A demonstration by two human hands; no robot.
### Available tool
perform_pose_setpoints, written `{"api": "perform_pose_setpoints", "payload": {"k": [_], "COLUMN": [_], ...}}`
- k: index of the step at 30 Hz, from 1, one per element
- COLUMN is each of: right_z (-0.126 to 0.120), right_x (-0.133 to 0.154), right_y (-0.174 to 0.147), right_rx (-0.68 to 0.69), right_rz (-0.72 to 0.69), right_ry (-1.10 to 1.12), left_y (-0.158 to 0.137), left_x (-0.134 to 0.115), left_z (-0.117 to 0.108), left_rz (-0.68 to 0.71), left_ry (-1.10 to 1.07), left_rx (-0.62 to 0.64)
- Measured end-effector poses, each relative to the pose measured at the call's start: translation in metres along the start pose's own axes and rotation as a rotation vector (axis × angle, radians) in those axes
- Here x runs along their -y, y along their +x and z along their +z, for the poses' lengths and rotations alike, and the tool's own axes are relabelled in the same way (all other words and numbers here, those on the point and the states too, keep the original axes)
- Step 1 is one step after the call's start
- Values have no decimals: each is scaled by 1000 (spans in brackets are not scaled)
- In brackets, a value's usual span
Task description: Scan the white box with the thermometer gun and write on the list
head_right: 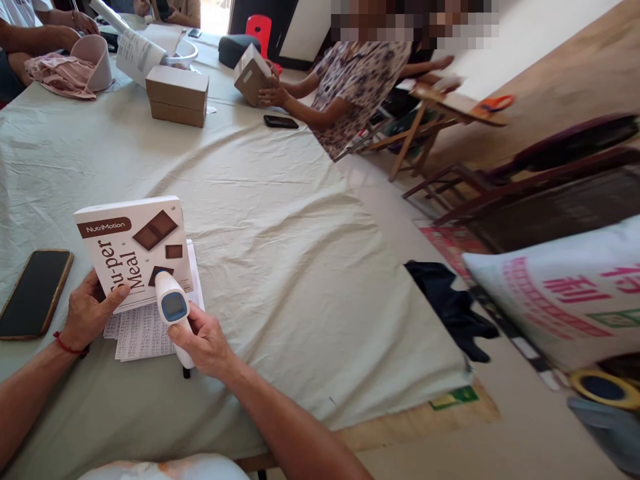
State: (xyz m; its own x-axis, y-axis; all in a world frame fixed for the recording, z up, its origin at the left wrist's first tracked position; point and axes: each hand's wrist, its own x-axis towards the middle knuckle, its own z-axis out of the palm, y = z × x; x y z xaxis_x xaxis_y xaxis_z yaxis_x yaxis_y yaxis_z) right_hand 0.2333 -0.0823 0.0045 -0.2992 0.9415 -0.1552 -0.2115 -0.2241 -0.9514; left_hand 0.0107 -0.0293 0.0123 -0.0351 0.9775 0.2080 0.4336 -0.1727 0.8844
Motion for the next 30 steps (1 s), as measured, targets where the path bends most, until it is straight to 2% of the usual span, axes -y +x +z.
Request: {"api": "perform_pose_setpoints", "payload": {"k": [13,20,25,30], "right_z": [2,0,-3,-9], "right_x": [1,6,12,15], "right_y": [-3,-5,-11,-20], "right_rx": [-16,16,56,-9], "right_rz": [-19,54,144,184], "right_ry": [-24,76,120,92], "left_y": [2,5,6,6], "left_x": [-8,-12,-13,-9], "left_z": [2,1,1,-1], "left_rz": [-23,-95,-85,-92], "left_ry": [-34,-51,-89,-100], "left_rx": [6,54,70,93]}}
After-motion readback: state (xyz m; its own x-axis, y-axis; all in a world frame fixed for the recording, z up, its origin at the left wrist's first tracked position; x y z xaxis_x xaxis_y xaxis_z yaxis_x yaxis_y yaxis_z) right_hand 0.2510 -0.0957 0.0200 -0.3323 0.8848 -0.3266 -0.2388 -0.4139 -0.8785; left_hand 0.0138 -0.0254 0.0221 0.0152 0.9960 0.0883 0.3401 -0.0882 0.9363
